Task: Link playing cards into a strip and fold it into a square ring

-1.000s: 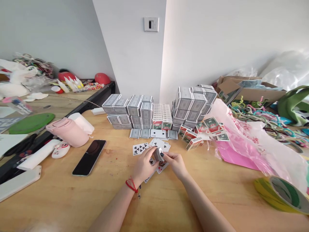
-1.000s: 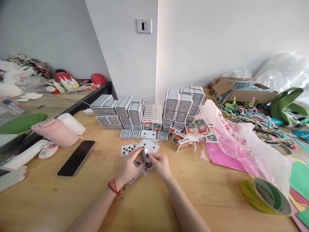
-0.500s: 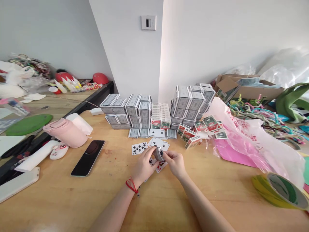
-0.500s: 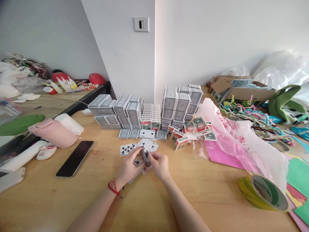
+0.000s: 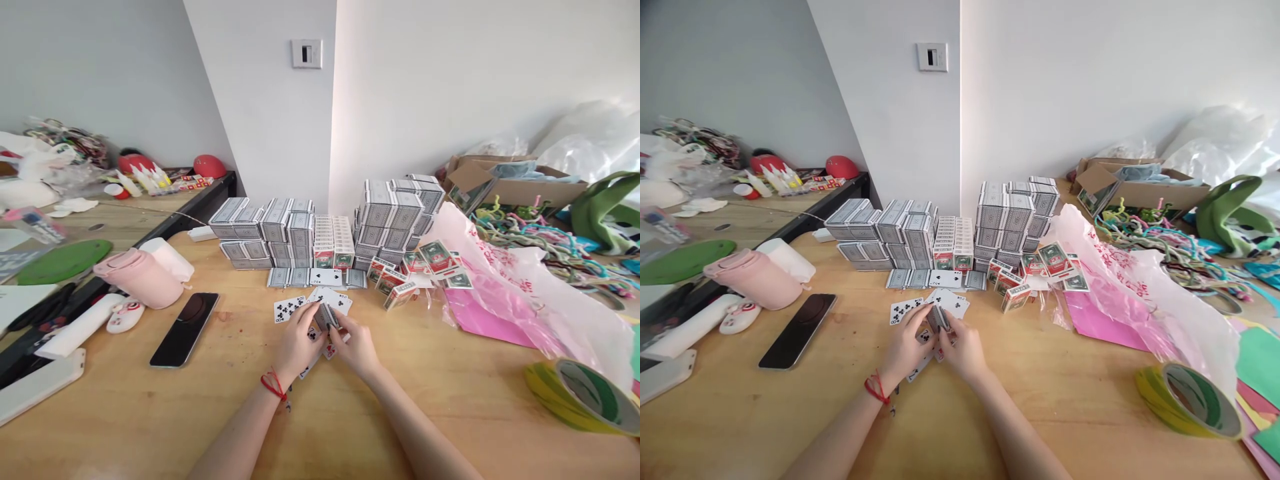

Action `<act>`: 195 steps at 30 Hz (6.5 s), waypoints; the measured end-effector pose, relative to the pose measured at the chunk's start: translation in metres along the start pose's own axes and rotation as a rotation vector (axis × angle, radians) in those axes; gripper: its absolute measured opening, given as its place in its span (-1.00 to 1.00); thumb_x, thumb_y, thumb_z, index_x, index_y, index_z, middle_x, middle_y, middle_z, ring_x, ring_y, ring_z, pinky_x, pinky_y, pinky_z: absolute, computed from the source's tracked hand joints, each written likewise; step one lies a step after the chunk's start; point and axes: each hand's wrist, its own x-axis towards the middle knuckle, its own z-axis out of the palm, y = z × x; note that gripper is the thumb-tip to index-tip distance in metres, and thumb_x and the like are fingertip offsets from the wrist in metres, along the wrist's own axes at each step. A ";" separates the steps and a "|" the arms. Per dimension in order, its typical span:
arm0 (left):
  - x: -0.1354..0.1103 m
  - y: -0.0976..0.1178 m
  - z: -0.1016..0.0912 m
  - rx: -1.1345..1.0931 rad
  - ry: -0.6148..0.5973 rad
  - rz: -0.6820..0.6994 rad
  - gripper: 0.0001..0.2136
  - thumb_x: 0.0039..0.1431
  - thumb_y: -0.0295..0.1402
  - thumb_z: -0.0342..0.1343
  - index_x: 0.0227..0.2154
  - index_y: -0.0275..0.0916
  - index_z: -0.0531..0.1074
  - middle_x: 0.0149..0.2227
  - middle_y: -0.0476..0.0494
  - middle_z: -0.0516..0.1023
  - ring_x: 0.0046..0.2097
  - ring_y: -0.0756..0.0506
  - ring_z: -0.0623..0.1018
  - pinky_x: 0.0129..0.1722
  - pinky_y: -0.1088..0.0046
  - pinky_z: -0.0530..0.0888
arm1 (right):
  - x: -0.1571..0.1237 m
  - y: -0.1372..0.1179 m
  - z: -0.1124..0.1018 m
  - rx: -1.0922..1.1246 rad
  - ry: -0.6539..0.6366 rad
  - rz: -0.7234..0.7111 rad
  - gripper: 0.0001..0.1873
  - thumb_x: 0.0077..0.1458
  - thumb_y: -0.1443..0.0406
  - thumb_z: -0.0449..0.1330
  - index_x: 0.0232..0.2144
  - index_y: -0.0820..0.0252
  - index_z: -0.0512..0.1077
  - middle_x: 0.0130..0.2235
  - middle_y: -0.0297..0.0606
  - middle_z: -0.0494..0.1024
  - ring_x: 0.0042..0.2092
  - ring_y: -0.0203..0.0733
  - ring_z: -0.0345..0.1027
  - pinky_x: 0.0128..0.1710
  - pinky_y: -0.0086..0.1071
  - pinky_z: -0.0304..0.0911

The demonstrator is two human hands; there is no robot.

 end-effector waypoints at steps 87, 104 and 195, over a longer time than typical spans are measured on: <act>0.007 -0.014 -0.015 0.026 -0.022 -0.233 -0.86 0.09 -0.32 -0.08 -0.42 -0.19 0.36 -0.56 0.00 0.41 -0.50 -0.01 0.42 -0.49 0.51 0.31 | 0.033 0.054 -0.008 -0.192 0.243 0.069 -0.55 -0.16 0.25 0.18 -0.13 0.23 0.33 -0.57 -0.42 0.30 -0.50 -0.22 0.24 -0.36 -0.33 0.22; 0.010 -0.050 -0.025 0.270 0.053 -0.194 -0.68 -0.01 -0.40 0.09 -0.12 -0.21 0.31 -0.11 -0.15 0.41 -0.07 -0.20 0.32 -0.09 0.24 0.30 | 0.030 0.052 -0.017 0.281 0.376 0.307 -0.65 -0.13 0.04 0.17 -0.58 0.22 0.32 -0.72 -0.44 0.26 -0.67 -0.35 0.10 -0.67 -0.48 0.05; 0.013 -0.011 -0.014 -0.582 -0.077 -0.576 -0.76 -0.05 -0.20 0.03 -0.61 -0.28 0.31 -0.67 0.07 0.20 -0.60 0.07 0.21 -0.62 0.58 0.14 | 0.018 0.023 0.006 0.445 0.020 0.287 -0.57 -0.15 -0.06 0.13 -0.58 0.21 0.35 -0.64 -0.34 0.38 -0.60 -0.29 0.23 -0.62 -0.45 0.17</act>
